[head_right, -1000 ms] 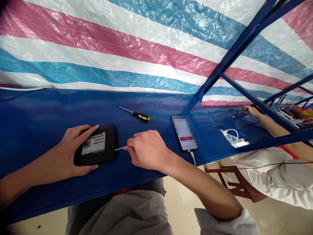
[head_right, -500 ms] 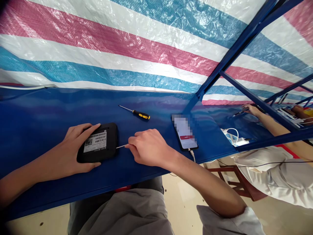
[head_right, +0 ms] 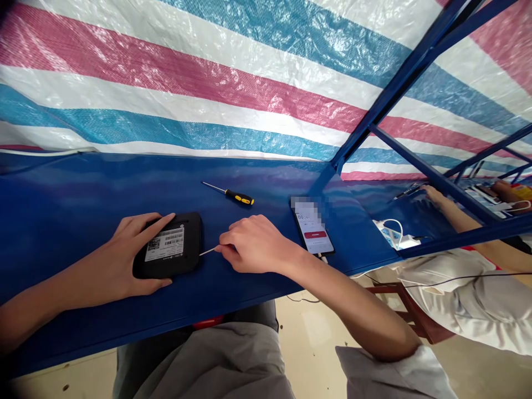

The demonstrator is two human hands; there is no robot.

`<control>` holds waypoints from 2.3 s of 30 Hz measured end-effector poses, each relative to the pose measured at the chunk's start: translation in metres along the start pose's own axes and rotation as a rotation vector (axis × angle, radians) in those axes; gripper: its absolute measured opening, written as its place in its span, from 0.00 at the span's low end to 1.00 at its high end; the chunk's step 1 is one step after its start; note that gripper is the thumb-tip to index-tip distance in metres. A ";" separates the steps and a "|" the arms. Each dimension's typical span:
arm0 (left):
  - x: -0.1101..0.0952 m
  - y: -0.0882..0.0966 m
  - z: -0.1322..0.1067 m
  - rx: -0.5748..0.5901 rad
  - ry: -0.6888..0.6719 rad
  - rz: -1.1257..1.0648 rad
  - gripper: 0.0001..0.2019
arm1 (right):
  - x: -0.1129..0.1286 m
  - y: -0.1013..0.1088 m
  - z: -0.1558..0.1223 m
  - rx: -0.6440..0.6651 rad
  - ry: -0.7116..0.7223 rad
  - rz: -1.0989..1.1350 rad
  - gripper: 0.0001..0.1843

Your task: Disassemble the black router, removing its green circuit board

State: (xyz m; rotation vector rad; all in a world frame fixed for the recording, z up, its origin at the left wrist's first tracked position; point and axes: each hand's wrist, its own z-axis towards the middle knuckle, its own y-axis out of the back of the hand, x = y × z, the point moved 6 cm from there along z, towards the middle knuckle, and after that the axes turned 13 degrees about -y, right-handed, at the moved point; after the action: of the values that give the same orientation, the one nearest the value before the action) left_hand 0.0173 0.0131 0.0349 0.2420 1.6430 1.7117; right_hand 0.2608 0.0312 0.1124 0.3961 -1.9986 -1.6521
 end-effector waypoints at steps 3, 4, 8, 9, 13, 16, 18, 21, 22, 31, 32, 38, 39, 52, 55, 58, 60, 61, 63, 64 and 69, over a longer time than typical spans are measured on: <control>0.005 -0.003 0.000 0.023 -0.035 0.003 0.59 | 0.003 0.003 0.001 -0.006 0.007 -0.026 0.18; 0.005 -0.003 0.000 0.021 -0.041 0.000 0.60 | 0.004 0.005 0.001 -0.006 0.009 -0.039 0.18; 0.003 0.000 0.000 -0.016 -0.021 0.000 0.57 | 0.010 0.008 0.000 0.018 0.008 -0.103 0.17; 0.002 0.000 0.000 -0.015 -0.025 0.003 0.56 | 0.011 0.009 -0.001 0.027 0.005 -0.117 0.17; 0.002 -0.002 0.002 0.015 -0.054 0.006 0.58 | 0.010 0.006 -0.001 0.043 -0.017 -0.127 0.17; 0.001 -0.003 0.002 0.004 -0.028 0.007 0.57 | 0.006 0.001 -0.001 0.039 -0.042 -0.072 0.19; -0.001 -0.002 0.002 -0.015 0.001 -0.003 0.56 | 0.002 -0.003 -0.002 0.034 -0.065 -0.028 0.19; -0.002 -0.004 0.002 0.004 0.005 -0.009 0.56 | -0.002 -0.010 -0.004 0.011 -0.109 0.021 0.19; -0.001 -0.006 0.002 0.020 -0.001 -0.003 0.57 | -0.003 -0.012 -0.006 0.000 -0.123 0.033 0.19; 0.005 -0.008 0.001 0.020 -0.007 0.047 0.56 | -0.004 -0.032 -0.022 -0.051 -0.281 0.069 0.19; 0.004 -0.008 0.001 0.016 -0.014 0.050 0.56 | -0.004 -0.033 -0.023 -0.058 -0.294 0.057 0.19; -0.007 -0.002 0.004 -0.025 -0.017 0.033 0.52 | 0.005 -0.029 -0.026 -0.137 -0.293 -0.091 0.20; -0.008 -0.002 0.004 -0.027 -0.015 0.030 0.51 | 0.008 -0.027 -0.025 -0.140 -0.275 -0.115 0.20; -0.004 -0.004 0.003 -0.028 -0.047 0.037 0.51 | 0.015 -0.019 -0.023 -0.124 -0.295 -0.204 0.19; -0.007 -0.003 0.003 -0.034 -0.034 0.027 0.50 | 0.015 -0.012 -0.019 -0.108 -0.236 -0.203 0.20; -0.007 -0.002 0.004 -0.037 -0.029 0.017 0.50 | 0.012 -0.006 -0.013 -0.074 -0.175 -0.193 0.20; -0.004 -0.003 0.004 -0.029 -0.033 0.011 0.51 | 0.008 -0.002 -0.009 -0.063 -0.140 -0.169 0.18; -0.002 -0.004 0.004 -0.020 -0.038 0.010 0.52 | 0.006 -0.001 -0.007 -0.063 -0.124 -0.153 0.18; 0.002 -0.006 0.004 0.000 -0.042 0.007 0.54 | 0.001 0.002 -0.004 -0.067 -0.091 -0.121 0.17; 0.004 -0.006 0.004 0.012 -0.042 0.003 0.56 | -0.001 0.003 -0.003 -0.061 -0.076 -0.105 0.17; 0.001 -0.002 0.004 0.022 -0.021 -0.003 0.59 | -0.003 0.009 0.003 0.028 -0.024 -0.056 0.15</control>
State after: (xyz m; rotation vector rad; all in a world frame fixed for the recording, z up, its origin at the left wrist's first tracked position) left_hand 0.0194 0.0169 0.0332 0.2676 1.6468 1.6842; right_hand 0.2624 0.0376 0.1197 0.4481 -2.0478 -1.6713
